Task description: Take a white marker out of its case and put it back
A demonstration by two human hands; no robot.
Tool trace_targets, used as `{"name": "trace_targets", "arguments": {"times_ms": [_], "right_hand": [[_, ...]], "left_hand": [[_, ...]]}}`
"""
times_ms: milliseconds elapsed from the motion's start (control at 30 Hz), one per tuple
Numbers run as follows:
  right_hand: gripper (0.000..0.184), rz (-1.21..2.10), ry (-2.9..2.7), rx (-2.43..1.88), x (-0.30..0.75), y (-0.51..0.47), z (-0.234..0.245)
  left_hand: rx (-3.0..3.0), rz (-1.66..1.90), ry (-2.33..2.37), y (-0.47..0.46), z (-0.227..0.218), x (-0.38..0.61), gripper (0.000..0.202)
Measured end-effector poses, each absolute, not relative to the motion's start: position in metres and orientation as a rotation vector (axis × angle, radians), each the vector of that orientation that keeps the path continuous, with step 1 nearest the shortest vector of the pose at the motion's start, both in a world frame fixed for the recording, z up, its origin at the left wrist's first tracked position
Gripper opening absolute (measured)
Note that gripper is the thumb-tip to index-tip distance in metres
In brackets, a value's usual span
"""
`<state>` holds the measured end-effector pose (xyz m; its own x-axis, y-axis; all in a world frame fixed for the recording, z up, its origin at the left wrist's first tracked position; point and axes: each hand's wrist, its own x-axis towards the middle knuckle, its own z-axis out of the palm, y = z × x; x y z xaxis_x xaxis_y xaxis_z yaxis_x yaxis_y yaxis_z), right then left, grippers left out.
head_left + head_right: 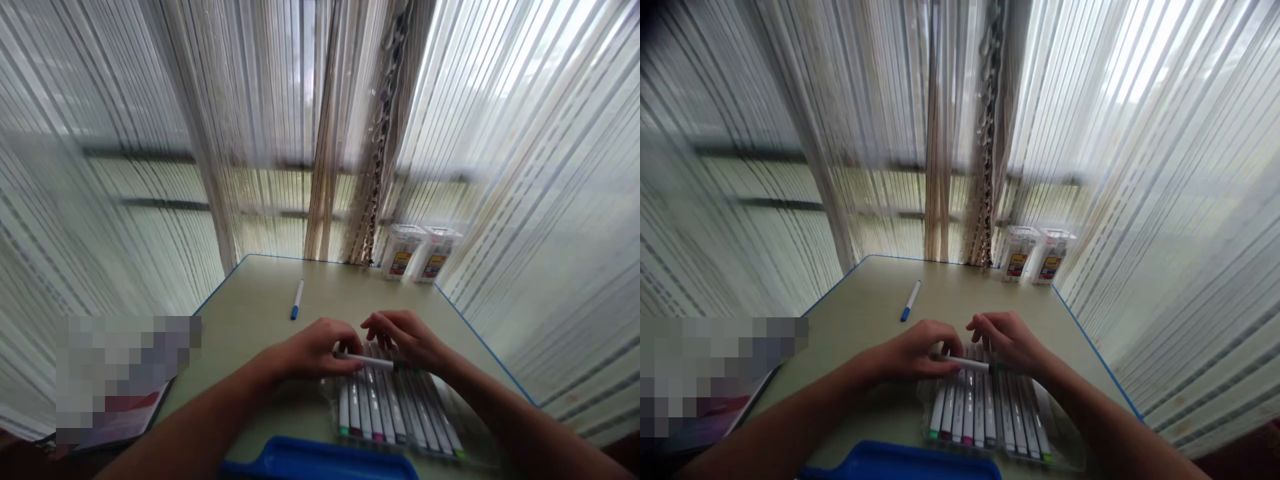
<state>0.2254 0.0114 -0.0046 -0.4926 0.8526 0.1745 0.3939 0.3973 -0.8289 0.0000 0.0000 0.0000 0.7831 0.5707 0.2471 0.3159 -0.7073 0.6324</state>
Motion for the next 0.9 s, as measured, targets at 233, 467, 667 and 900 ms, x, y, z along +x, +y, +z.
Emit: {"name": "trace_targets", "arguments": {"times_ms": [233,467,667,900], "right_hand": [[0.048,1.176,-1.872,-0.943,0.226,0.009,-0.001],[0.036,1.148,-1.829,-0.939,0.224,0.012,-0.005],[0.038,1.090,-1.583,-0.967,0.228,0.023,-0.006],[0.037,1.070,-1.535,-0.970,0.228,0.025,-0.007]], "left_hand": [[2.312,0.837,0.979,0.007,-0.001,-0.002,0.026],[2.179,0.933,1.023,0.009,-0.002,0.000,0.028],[1.932,1.027,1.068,0.018,-0.006,-0.002,0.035],[1.619,1.086,0.985,0.024,-0.011,-0.003,0.033]]}}
